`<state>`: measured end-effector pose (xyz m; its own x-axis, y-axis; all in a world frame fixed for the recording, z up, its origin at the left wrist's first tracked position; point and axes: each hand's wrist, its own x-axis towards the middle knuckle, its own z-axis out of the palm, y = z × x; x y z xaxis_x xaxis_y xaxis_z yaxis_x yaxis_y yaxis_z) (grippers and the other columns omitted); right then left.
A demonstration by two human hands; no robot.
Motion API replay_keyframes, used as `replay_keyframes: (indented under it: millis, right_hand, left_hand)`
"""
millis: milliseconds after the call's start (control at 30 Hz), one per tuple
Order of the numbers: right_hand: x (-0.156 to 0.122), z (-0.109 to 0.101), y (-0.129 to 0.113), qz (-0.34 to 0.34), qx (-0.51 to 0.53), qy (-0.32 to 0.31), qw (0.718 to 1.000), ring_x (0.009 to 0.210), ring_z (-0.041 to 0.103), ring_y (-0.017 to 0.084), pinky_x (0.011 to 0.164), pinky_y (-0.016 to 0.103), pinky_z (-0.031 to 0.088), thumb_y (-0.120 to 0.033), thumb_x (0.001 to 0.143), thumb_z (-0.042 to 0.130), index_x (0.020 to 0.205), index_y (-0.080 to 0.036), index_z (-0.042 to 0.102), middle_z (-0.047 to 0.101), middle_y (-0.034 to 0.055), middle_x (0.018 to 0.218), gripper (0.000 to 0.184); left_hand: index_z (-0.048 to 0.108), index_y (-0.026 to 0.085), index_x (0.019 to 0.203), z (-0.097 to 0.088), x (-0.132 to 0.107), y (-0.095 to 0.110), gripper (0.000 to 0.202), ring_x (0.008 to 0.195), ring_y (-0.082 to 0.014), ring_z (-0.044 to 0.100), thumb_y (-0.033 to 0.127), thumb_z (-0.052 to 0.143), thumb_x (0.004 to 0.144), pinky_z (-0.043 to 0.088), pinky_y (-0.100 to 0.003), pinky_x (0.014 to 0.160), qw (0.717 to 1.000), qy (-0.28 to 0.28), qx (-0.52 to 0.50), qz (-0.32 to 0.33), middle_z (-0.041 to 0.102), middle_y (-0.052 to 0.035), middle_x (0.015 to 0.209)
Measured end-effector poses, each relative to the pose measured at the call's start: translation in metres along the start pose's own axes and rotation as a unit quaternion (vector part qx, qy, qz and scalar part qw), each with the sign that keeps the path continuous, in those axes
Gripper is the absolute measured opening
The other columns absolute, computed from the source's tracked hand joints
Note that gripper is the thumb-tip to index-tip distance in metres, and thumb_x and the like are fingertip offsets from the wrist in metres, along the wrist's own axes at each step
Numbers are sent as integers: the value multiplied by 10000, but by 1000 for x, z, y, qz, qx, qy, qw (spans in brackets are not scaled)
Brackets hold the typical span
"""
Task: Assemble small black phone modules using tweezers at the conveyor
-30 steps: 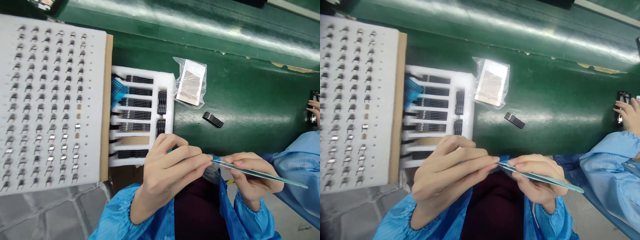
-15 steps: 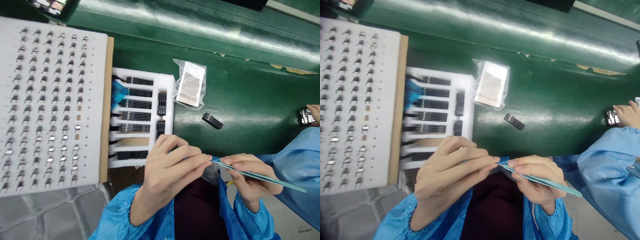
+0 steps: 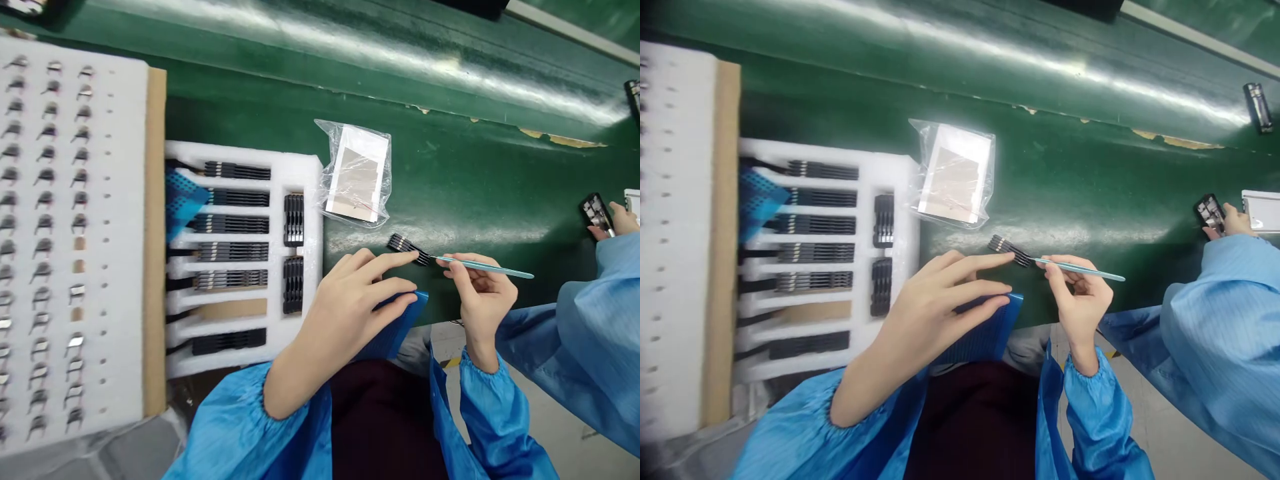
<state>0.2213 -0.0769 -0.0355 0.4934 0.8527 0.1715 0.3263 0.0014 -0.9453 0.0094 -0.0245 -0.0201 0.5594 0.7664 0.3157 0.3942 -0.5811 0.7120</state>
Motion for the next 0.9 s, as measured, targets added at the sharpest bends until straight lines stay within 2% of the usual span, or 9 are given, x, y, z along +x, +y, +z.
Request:
replay_keyframes:
  millis: [67,167,333,533,667,767,833,900]
  right_hand:
    - [2,4,3,5,-2,5,1000,884,893,254,768,335,761,-270,970,863,1013,-200,831,879,50,947,88]
    - [4,7,3,16,-5,28,999,882,894,255,768,336,761,-295,973,862,1004,-201,829,873,44,919,104]
    - [6,10,3,34,7,41,999,860,892,242,760,319,757,-294,971,867,998,-203,830,871,30,906,102]
    - [6,9,5,29,19,59,998,873,892,245,758,322,757,-295,982,859,1002,-205,837,870,33,914,94]
    - [5,9,7,30,29,63,997,868,893,256,744,335,759,-313,974,865,998,-200,834,864,33,896,120]
    - [5,9,8,30,36,63,997,863,892,246,755,324,759,-306,973,866,1000,-202,836,866,28,897,111]
    - [5,9,8,29,41,61,997,868,892,238,765,313,757,-294,976,864,1002,-206,838,870,25,907,95]
    - [5,9,6,27,46,54,997,877,893,236,767,307,756,-283,977,863,1002,-211,838,876,25,918,81]
  left_hand:
    - [837,199,1061,2,3,-3,79,897,-218,635,201,758,1068,572,-411,896,1000,3,4,-11,751,-83,1517]
    - [842,195,1059,1,4,-5,76,850,-204,629,192,766,1059,603,-410,889,1000,5,10,-24,740,-103,1528]
    - [847,206,986,4,6,-5,56,926,-231,719,186,808,1020,648,-417,844,998,-11,57,-37,656,-86,1650]
    - [831,182,1030,13,10,-2,92,997,-262,772,166,746,1061,678,-413,808,989,9,147,-26,820,-52,1375]
    - [823,166,1029,14,2,2,111,949,-248,796,153,725,1076,680,-387,767,978,28,205,5,831,-79,1341]
    - [813,140,1074,14,-10,6,88,1096,-289,834,114,729,1069,698,-385,833,970,31,238,38,828,-99,1378]
    - [803,126,1105,14,-18,8,82,1251,-335,809,92,755,1048,706,-381,871,966,40,249,53,834,-98,1372]
    - [797,126,1123,14,-24,11,100,1322,-365,779,92,783,1030,712,-390,894,965,48,252,56,845,-97,1342]
